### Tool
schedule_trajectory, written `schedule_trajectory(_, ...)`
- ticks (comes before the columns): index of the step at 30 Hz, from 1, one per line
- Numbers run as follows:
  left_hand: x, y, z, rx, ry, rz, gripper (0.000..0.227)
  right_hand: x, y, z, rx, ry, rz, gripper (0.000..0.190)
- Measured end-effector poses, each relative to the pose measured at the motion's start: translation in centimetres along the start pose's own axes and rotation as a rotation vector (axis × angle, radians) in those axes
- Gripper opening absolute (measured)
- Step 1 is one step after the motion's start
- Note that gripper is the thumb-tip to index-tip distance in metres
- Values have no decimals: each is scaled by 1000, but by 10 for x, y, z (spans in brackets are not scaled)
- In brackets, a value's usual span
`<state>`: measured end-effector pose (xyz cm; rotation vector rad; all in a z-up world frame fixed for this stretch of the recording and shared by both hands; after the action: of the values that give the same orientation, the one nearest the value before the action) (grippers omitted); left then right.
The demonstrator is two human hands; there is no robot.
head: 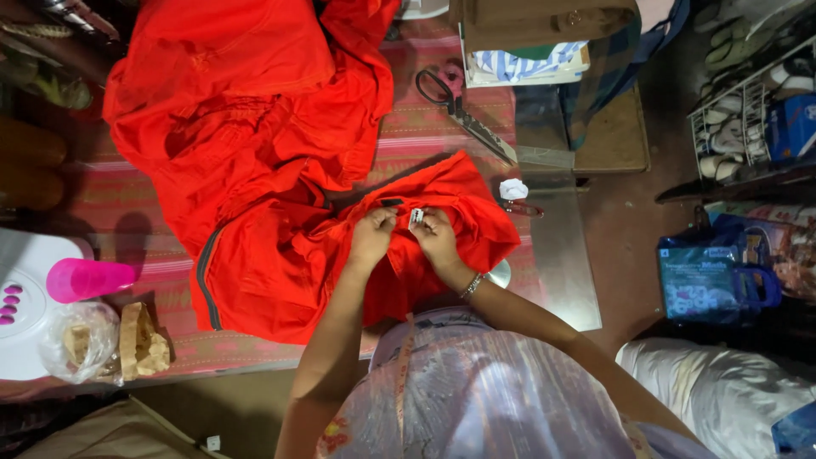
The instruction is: A person is seen inspecting and handling a small white tag on a red garment on a work table.
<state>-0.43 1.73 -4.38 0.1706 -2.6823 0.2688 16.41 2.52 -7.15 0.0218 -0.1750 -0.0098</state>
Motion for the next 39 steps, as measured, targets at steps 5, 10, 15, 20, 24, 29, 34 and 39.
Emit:
schedule_trajectory(5, 5, -5, -9, 78, -88, 2, 12, -11, 7, -22, -68, 6, -22, 19)
schedule_trajectory(10, 8, -10, -19, 100, -118, -8, 11, -18, 9, -33, -149, 61, -34, 18)
schedule_trajectory(15, 12, -22, -30, 64, -166, -94, 10, -19, 5, -23, -187, 30, -34, 20)
schedule_trajectory(20, 18, -33, -54, 25, -166, -123, 11, -20, 0, -12, -251, 45, -42, 23)
schedule_trajectory(24, 11, -35, -43, 9, -235, -174, 8, -20, -1, -4, -299, 127, -56, 23)
schedule_trajectory(29, 13, -37, -36, 41, -397, -234, 8, -24, 0, -11, -336, 156, 2, 25)
schedule_trajectory(34, 8, -36, -17, 153, -596, -269, 11, -18, 5, 5, -378, 237, 41, 19)
schedule_trajectory(39, 19, -39, -41, -220, 293, -188, 11, -14, 3, 7, -319, 281, -6, 25)
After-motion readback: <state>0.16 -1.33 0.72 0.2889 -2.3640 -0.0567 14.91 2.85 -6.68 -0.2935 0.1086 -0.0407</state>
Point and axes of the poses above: each hand's wrist, its own y-axis towards the middle knuckle, its own x-axis out of the back of the hand, z = x × y, the point moved 4 cm from there along y, towards the middle knuckle
